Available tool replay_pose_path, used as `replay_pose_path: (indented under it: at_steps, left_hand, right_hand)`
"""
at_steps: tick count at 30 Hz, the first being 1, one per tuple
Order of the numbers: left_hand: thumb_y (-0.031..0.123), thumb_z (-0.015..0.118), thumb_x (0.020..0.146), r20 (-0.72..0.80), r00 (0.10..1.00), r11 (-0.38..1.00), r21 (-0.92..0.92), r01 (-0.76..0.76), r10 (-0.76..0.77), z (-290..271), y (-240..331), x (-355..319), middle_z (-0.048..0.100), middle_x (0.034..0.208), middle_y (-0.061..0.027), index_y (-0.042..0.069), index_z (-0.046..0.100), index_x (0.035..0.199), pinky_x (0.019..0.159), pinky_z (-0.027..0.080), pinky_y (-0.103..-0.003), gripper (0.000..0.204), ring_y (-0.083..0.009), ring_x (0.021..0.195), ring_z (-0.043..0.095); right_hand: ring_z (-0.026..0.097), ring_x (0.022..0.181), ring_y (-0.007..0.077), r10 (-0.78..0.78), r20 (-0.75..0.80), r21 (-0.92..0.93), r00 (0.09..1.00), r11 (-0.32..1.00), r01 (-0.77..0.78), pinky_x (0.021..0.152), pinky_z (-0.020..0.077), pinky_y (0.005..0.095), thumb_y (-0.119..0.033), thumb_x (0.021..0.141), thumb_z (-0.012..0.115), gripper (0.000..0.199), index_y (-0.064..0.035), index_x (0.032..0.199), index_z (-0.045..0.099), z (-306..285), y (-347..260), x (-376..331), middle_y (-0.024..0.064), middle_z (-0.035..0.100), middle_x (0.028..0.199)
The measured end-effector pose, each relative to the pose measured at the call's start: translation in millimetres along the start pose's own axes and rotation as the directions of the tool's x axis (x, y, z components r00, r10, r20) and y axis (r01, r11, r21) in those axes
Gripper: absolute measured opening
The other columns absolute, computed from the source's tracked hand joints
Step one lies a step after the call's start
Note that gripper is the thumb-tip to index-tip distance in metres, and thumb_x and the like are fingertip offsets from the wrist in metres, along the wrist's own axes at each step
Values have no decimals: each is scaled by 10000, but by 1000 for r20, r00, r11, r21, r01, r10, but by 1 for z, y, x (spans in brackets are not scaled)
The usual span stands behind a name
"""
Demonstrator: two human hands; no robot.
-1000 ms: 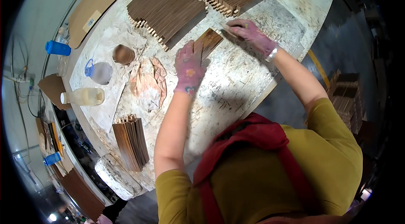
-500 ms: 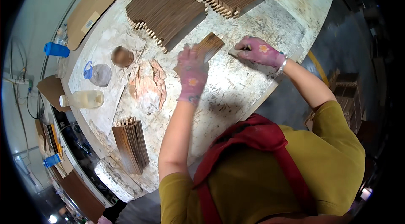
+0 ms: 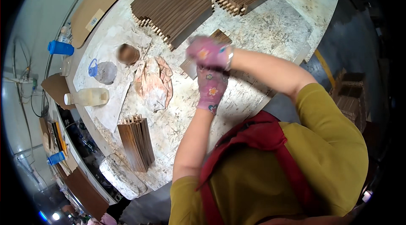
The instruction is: The person applies a liquid finish to wooden components using a cloth. They pick up individual wooden pieces, wipe them thoroughly with the cloth, and then set them aside.
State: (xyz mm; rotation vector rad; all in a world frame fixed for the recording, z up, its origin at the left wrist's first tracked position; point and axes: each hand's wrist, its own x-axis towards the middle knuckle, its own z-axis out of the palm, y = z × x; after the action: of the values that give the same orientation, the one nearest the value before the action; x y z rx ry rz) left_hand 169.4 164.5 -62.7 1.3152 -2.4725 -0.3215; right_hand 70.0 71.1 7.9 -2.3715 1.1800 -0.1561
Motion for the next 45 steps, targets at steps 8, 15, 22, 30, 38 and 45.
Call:
replay_pose_path:
  at_steps: [8,15,22,30,38,45]
  left_hand:
    - [304,676,839,-202,979,1000,12,-25,27,3,12,3,468,1425,-130,48,590,1274,1118,290,-553,512,-352,1342,408]
    - [325,581,918,-81,988,938,-331,100,-134,20,11,-11,593,1311,-132,77,577,1304,1021,402,-480,459,-326,1201,554]
    - [367,670,840,-155,988,999,-46,23,-29,3,17,2,575,1288,-162,71,625,1217,1001,404,-524,482,-361,1134,559]
    - [422,704,811,-269,944,977,41,209,-190,-26,-43,-38,480,1414,-237,-21,516,1325,1110,299,-540,704,-412,1330,422]
    - [445,692,837,-253,962,991,53,119,-102,-24,-15,0,447,1465,-180,66,502,1398,1172,261,-488,703,-369,1398,351]
    - [428,682,855,-116,980,986,-32,161,-164,-40,-10,4,532,1195,-175,120,493,1403,1061,354,-504,657,-363,1183,475]
  right_hand:
    - [673,896,356,163,-208,-256,964,943,-214,767,552,452,-181,866,650,158,-56,953,693,-51,107,-59,166,647,1021]
    - [633,914,286,-303,122,305,945,918,255,770,534,374,-203,892,626,163,-100,1015,657,11,3,-25,128,628,1019]
    - [622,928,299,-347,74,-43,935,936,350,775,517,392,-285,921,608,250,-52,1008,630,0,6,28,130,623,1059]
    - [576,1126,184,350,-356,656,867,754,-35,977,461,309,-322,930,668,424,-7,1211,627,16,50,-30,108,612,1179]
    - [581,1126,168,564,-540,812,625,544,211,990,438,281,-272,954,656,440,22,1278,610,13,67,-91,90,637,1220]
    - [568,1143,175,361,-558,739,747,625,251,1019,419,293,-125,938,666,356,27,1255,613,12,54,-117,85,628,1218]
